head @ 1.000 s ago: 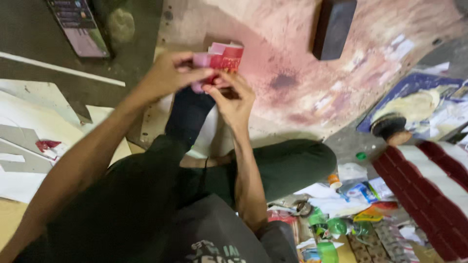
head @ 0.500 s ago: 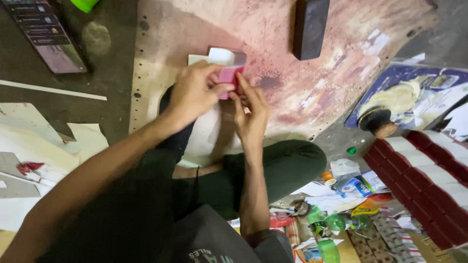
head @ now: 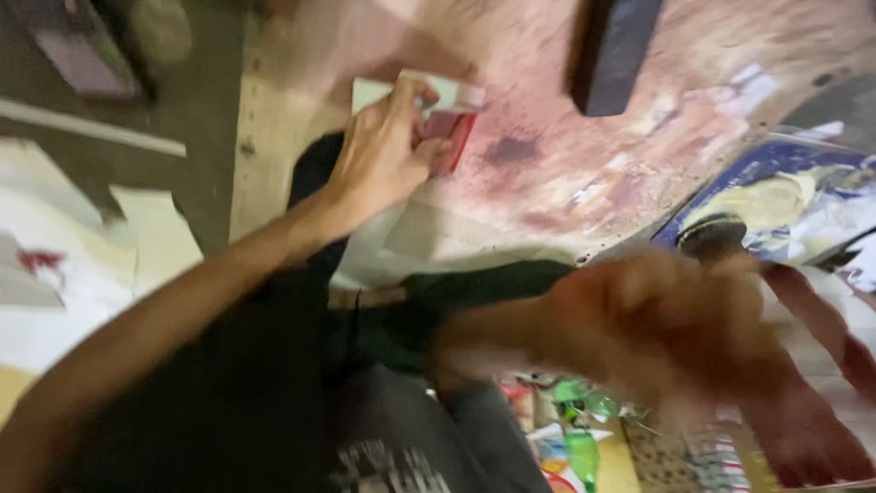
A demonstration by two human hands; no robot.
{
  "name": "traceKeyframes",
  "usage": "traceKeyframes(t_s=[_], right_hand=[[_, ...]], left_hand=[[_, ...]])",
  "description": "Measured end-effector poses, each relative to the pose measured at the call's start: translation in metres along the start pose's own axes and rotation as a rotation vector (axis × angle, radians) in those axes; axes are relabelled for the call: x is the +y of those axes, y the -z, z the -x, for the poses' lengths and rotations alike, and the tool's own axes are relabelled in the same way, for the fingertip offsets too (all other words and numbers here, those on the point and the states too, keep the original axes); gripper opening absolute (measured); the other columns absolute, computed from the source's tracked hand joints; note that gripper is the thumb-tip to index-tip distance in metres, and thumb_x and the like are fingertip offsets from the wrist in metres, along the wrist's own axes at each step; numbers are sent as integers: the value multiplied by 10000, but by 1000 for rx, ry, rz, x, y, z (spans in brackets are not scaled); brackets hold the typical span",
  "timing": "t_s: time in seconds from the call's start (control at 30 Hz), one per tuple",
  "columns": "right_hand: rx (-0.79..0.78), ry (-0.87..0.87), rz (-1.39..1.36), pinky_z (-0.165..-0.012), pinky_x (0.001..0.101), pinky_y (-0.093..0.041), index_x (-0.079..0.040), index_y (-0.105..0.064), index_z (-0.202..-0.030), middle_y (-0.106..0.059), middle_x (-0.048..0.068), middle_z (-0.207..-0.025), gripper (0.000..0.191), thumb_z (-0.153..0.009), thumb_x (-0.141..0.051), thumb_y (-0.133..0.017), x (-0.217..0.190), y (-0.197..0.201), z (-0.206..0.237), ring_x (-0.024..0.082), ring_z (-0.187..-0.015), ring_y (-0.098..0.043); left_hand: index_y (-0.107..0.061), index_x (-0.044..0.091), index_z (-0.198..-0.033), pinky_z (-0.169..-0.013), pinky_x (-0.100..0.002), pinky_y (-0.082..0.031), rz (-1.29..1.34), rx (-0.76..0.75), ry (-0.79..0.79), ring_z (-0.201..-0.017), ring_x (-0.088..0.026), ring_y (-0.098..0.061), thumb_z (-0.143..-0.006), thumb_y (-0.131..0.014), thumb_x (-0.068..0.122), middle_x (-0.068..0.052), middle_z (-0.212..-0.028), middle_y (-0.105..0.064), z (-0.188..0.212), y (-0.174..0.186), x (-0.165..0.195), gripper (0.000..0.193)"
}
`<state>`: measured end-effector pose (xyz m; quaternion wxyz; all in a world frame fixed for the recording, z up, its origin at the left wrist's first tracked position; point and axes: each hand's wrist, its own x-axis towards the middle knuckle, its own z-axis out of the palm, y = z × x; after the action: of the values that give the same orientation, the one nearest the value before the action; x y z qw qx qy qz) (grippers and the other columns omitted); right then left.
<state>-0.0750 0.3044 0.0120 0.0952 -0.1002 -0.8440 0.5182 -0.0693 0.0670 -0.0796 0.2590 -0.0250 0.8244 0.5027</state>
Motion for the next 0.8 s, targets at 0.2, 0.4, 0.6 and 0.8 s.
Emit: traceKeyframes(t_s=[0.2,0.4,0.6,0.8], right_hand=[[353,-5,-245,-514,280,-385,-97,-597,-1250,-589,62,-871,245,-1006,-98,-623,79,-134,0,103,-599,-454],[495,-31,-325,-474,287,-299,-113,-522,-1203,-485,56,-834,169,-1048,-98,-587,95,-149,30,106,-540,-383],[518,30,-205,-493,278,-333,-93,-548,-1162,-523,49,-820,107,-1060,-108,-578,84,-145,47,103,-559,-426],[577,62,-293,-512,270,-368,-72,-574,-1120,-561,42,-807,67,-1071,-118,-569,27,-26,20,100,-577,-468]], left_hand=[[-467,26,-1177,-689,-432,-570,58,41,52,-720,-279,-714,-765,-870,129,-114,-779,-663,-2,-2,-10,586],[-459,48,-1236,-689,-422,-564,14,34,79,-744,-281,-708,-869,-799,48,-93,-815,-652,1,-16,-21,501],[-469,67,-1221,-657,-480,-538,-85,122,-128,-763,-347,-701,-830,-900,124,-119,-816,-667,-2,-13,-17,585],[-556,43,-1215,-628,-536,-511,-268,82,-110,-733,-398,-687,-829,-910,359,-168,-823,-706,1,-8,-10,612]])
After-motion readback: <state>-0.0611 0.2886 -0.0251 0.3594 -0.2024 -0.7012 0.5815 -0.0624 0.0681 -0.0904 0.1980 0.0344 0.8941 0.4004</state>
